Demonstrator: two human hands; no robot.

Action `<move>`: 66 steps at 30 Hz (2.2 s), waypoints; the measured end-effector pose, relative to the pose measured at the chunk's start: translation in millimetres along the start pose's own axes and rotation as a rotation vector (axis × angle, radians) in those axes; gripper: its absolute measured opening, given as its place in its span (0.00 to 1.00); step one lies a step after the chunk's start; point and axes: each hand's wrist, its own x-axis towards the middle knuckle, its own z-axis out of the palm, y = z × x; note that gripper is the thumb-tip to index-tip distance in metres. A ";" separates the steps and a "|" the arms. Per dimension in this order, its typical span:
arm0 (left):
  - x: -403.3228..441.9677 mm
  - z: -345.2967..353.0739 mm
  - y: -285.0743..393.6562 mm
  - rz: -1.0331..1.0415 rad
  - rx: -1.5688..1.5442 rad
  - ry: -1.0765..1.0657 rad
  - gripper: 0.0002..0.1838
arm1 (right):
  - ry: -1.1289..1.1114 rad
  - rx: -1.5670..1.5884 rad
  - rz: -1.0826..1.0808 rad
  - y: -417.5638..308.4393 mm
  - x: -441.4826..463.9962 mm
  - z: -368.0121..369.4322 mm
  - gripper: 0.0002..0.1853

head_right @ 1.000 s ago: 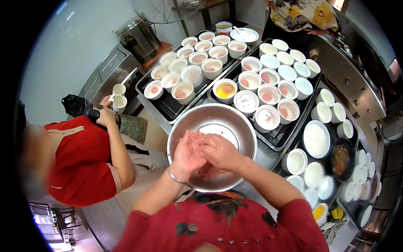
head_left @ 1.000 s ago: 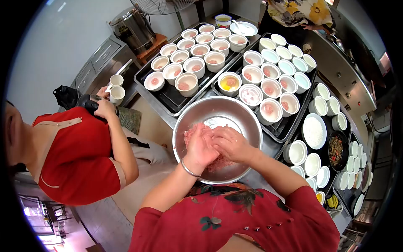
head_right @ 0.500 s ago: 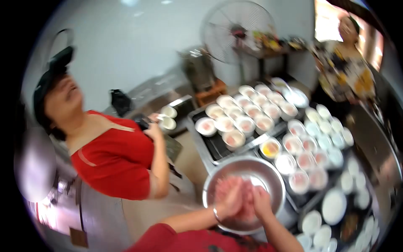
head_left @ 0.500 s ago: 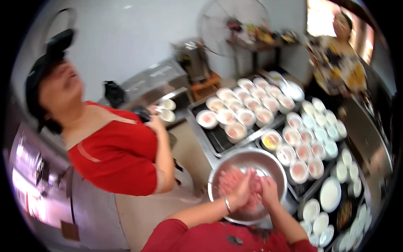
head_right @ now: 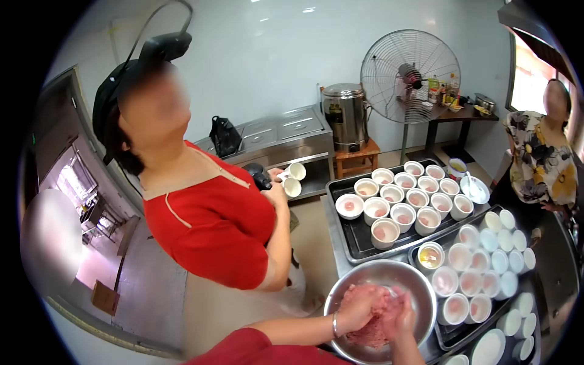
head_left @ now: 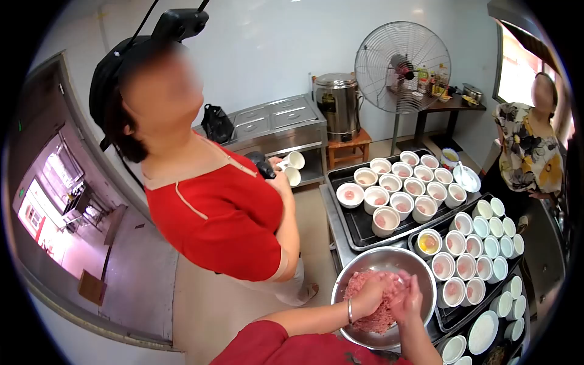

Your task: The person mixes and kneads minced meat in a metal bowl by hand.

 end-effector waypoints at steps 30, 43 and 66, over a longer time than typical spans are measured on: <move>-20.1 54.2 30.7 0.344 0.617 0.117 0.20 | -0.022 0.109 0.089 -1.6 -5.6 -20.2 0.15; -10.1 44.6 10.6 -0.184 -0.394 0.146 0.23 | -0.127 -1.110 -0.522 -18.5 -33.3 11.9 0.18; -10.3 68.9 4.9 0.039 0.283 -0.079 0.29 | 0.157 -0.040 -0.299 -25.5 -36.2 -9.2 0.19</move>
